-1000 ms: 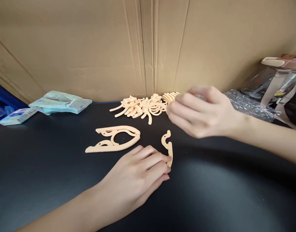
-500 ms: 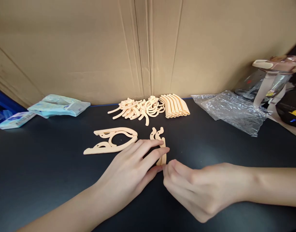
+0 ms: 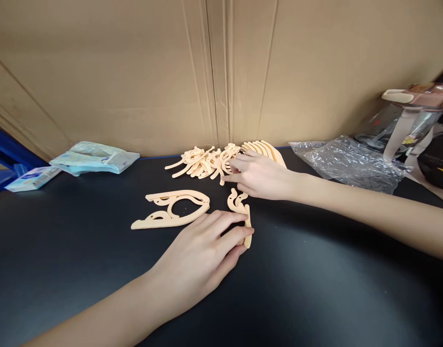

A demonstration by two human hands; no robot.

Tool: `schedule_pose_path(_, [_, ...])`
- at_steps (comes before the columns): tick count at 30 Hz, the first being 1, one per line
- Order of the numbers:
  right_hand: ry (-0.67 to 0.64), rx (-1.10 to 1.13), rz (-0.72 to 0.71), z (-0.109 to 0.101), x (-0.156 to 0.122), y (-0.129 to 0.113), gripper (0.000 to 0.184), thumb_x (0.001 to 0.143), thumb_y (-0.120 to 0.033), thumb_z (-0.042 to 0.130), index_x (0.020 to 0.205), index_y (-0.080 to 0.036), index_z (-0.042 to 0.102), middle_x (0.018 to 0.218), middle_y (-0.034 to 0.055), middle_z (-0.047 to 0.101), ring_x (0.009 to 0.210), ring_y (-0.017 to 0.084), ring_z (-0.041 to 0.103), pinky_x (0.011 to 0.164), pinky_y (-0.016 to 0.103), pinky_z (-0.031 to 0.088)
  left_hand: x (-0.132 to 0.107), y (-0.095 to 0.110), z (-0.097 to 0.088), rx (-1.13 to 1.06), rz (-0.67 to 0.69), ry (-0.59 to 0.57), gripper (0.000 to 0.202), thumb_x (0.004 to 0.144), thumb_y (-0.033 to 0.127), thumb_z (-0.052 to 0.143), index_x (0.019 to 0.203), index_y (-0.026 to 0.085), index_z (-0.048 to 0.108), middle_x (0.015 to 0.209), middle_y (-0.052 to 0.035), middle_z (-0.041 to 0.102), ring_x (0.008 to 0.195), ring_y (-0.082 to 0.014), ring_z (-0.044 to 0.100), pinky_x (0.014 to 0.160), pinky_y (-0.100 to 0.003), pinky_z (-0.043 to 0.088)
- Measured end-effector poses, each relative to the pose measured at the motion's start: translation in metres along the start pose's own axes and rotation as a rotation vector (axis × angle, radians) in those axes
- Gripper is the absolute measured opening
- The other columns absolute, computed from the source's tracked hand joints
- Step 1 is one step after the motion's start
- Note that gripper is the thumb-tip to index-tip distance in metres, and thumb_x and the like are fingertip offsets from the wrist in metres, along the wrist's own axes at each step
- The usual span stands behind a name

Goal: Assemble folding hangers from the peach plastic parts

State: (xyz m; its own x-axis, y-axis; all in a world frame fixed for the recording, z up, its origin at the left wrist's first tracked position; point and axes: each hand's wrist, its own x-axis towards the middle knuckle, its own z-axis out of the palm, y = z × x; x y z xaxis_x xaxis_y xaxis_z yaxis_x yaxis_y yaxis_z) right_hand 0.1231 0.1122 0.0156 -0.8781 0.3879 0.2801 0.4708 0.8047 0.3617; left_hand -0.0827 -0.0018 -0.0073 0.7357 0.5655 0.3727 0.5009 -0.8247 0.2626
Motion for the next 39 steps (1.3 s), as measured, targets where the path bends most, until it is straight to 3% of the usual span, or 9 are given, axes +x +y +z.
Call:
schedule_pose_path(10, [-0.007, -0.049, 0.074, 0.009, 0.017, -0.003, 0.031, 0.095, -0.014, 0.049, 0.117, -0.013, 0.072, 0.097, 0.0123, 0.068, 0.087, 0.024, 0.056, 0.077, 0.035, 0.029, -0.002, -0.002, 0.002, -0.009, 0.015, 0.013, 0.021, 0.099, 0.011, 0.051, 0.115, 0.019, 0.062, 0.120, -0.0024, 0.065, 0.096, -0.0166, 0.059, 0.083, -0.031, 0.044])
schedule_pose_path(15, [-0.016, -0.064, 0.252, 0.007, 0.022, 0.003, 0.023, 0.098, -0.025, 0.056, 0.101, -0.009, 0.071, 0.099, 0.0134, 0.070, 0.092, 0.025, 0.059, 0.077, 0.035, 0.030, -0.001, -0.002, 0.002, -0.005, 0.014, 0.021, 0.021, 0.099, 0.011, 0.051, 0.115, 0.019, 0.062, 0.120, -0.0023, 0.065, 0.095, -0.0162, 0.059, 0.083, -0.031, 0.043])
schedule_pose_path(21, [-0.045, -0.109, 0.283, 0.012, 0.025, 0.004, 0.030, 0.098, -0.035, 0.058, 0.098, -0.009, 0.074, 0.101, 0.0145, 0.070, 0.096, 0.027, 0.059, 0.079, 0.037, 0.030, -0.001, 0.000, 0.000, 0.005, 0.012, 0.003, 0.022, 0.099, 0.010, 0.052, 0.115, 0.019, 0.064, 0.121, -0.0023, 0.066, 0.097, -0.0161, 0.060, 0.086, -0.031, 0.044])
schedule_pose_path(26, [-0.044, -0.135, 0.289, 0.013, 0.032, -0.006, 0.029, 0.099, -0.021, 0.048, 0.093, -0.009, 0.075, 0.098, 0.0168, 0.072, 0.093, 0.028, 0.057, 0.078, 0.039, 0.028, -0.001, 0.001, -0.001, 0.018, 0.019, 0.011, 0.023, 0.098, 0.010, 0.053, 0.116, 0.019, 0.064, 0.121, -0.0024, 0.067, 0.097, -0.0161, 0.063, 0.086, -0.031, 0.045])
schedule_pose_path(29, [-0.041, -0.103, 0.366, 0.012, 0.035, -0.011, 0.030, 0.095, -0.014, 0.046, 0.087, -0.010, 0.075, 0.092, 0.0157, 0.073, 0.090, 0.028, 0.058, 0.078, 0.039, 0.028, -0.002, 0.000, -0.002, 0.034, 0.020, 0.009, 0.023, 0.098, 0.010, 0.053, 0.116, 0.019, 0.065, 0.123, -0.0026, 0.068, 0.097, -0.0157, 0.065, 0.085, -0.029, 0.047])
schedule_pose_path(34, [-0.015, -0.034, 0.556, 0.006, 0.036, -0.006, 0.028, 0.091, -0.017, 0.049, 0.082, -0.011, 0.074, 0.088, 0.0136, 0.075, 0.086, 0.026, 0.059, 0.083, 0.040, 0.029, -0.002, 0.001, -0.003, 0.031, 0.030, 0.021, 0.017, 0.098, 0.018, 0.058, 0.114, 0.018, 0.064, 0.122, -0.0035, 0.069, 0.098, -0.0170, 0.066, 0.086, -0.031, 0.048])
schedule_pose_path(39, [0.063, -0.017, 0.583, 0.001, 0.028, 0.004, 0.023, 0.088, -0.016, 0.051, 0.078, -0.012, 0.072, 0.085, 0.0121, 0.074, 0.083, 0.026, 0.059, 0.083, 0.040, 0.031, -0.001, 0.000, -0.002, -0.017, 0.067, 0.003, 0.012, 0.098, 0.023, 0.061, 0.109, 0.018, 0.063, 0.118, -0.0039, 0.071, 0.102, -0.0177, 0.066, 0.086, -0.030, 0.048])
